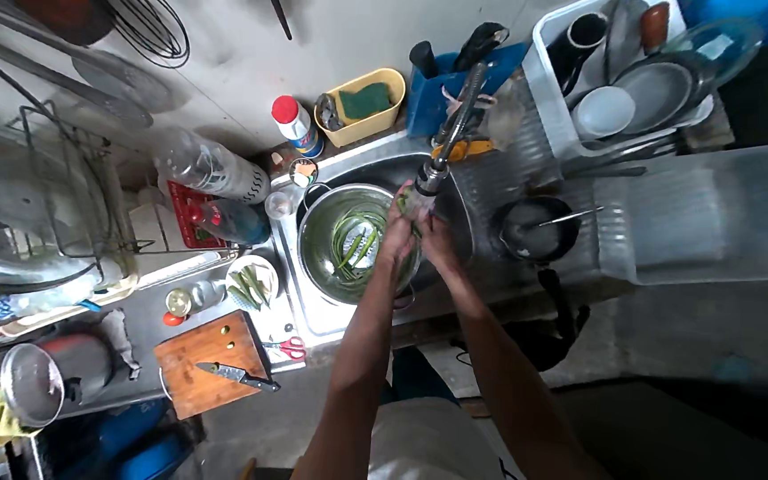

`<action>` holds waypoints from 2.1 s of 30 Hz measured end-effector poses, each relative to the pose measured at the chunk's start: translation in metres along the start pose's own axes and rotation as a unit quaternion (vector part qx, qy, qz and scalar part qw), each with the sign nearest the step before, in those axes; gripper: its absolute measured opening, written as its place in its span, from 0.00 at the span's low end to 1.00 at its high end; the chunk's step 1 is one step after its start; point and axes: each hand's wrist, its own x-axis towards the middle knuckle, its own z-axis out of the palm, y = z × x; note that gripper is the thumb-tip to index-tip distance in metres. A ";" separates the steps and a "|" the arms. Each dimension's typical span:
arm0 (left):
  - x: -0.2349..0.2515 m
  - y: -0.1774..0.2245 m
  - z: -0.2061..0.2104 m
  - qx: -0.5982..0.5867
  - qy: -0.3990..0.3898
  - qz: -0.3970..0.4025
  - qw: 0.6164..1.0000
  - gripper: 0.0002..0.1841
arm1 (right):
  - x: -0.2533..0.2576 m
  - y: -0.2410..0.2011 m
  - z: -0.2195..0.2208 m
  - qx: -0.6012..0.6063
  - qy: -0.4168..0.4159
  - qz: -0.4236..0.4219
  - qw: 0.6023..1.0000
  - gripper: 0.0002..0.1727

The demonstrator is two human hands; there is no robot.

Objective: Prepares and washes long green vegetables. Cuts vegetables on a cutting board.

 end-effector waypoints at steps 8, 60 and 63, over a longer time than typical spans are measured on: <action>0.026 0.006 -0.008 -0.045 0.062 0.007 0.997 0.21 | 0.005 0.014 -0.017 0.191 -0.175 -0.085 0.962 0.18; 0.008 0.013 0.019 0.143 0.080 -0.058 0.985 0.16 | 0.122 -0.050 -0.092 0.271 0.000 0.009 0.963 0.11; 0.009 0.017 0.019 0.186 0.069 -0.064 0.978 0.17 | 0.084 -0.035 -0.083 0.200 0.019 -0.001 0.980 0.18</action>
